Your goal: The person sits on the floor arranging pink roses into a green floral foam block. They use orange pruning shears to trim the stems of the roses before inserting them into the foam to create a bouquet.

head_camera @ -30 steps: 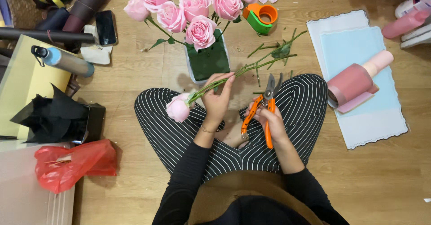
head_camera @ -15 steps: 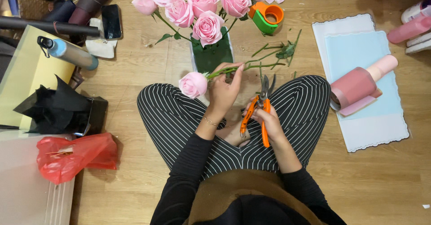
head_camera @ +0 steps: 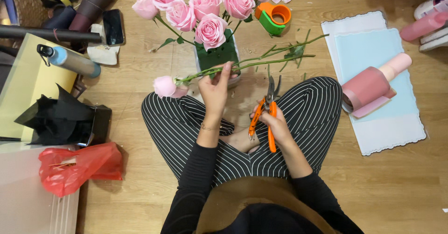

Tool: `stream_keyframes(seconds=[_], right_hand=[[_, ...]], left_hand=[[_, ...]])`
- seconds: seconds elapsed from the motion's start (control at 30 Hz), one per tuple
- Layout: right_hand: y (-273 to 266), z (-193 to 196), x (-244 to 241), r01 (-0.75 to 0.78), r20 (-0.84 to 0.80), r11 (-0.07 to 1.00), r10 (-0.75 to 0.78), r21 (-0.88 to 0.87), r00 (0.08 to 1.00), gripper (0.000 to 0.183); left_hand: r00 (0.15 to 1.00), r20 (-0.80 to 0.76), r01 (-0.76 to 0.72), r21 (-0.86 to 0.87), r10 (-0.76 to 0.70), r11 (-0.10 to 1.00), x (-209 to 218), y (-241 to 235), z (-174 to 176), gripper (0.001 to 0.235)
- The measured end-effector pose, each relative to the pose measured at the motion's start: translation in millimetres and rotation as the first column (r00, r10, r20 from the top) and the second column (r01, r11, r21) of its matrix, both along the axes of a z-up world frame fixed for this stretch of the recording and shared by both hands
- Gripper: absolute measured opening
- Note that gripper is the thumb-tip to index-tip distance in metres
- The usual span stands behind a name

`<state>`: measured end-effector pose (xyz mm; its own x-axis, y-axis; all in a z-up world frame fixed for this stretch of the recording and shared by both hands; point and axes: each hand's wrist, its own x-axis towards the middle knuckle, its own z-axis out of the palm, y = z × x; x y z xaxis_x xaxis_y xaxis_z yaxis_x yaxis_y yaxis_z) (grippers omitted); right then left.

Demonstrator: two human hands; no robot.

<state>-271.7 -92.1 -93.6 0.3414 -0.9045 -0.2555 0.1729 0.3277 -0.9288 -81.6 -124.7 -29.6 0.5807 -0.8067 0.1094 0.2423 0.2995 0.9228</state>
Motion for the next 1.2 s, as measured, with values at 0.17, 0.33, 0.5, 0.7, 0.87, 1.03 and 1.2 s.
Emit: stream_keyframes(seconds=[0.17,0.33,0.5,0.7,0.87,1.03,1.2], right_hand=[[-13.8,13.7,-1.5,0.050,-0.035,0.995,-0.053,-0.092,0.998,0.056],[-31.1,23.8,-0.5,0.065,-0.045,0.985,-0.073,-0.162,0.996,0.058],[-42.2,23.8,-6.0,0.096,-0.045,0.980,-0.105,-0.172,0.993,0.055],[-43.3,21.6,-11.3,0.098,-0.064,0.979,-0.111,-0.180,0.992,0.051],[-45.9,4.6,-9.4,0.151,-0.109,0.959,-0.181,-0.239,0.977,0.041],[-48.2,-10.3,-9.9,0.143,-0.232,0.938,-0.223,-0.316,0.947,0.032],[-46.9,-26.1,-5.9,0.204,-0.274,0.929,-0.292,-0.308,0.916,0.018]], left_hand=[[0.999,-0.051,0.021,0.045,-0.019,0.999,5.3,15.0,-13.2,0.016],[0.997,-0.063,0.036,0.047,-0.033,0.998,7.6,26.5,-27.9,0.017],[0.994,-0.084,0.076,0.078,-0.070,0.994,9.1,34.1,-45.9,0.015],[0.991,-0.068,0.123,0.100,-0.116,0.987,7.2,34.8,-56.2,0.013],[0.990,-0.104,0.104,0.094,-0.094,0.990,2.6,34.8,-45.8,0.014],[0.988,-0.144,0.075,0.121,-0.058,0.990,4.7,32.3,-55.8,0.016],[0.987,-0.156,0.068,0.140,-0.045,0.988,4.7,29.7,-68.0,0.018]])
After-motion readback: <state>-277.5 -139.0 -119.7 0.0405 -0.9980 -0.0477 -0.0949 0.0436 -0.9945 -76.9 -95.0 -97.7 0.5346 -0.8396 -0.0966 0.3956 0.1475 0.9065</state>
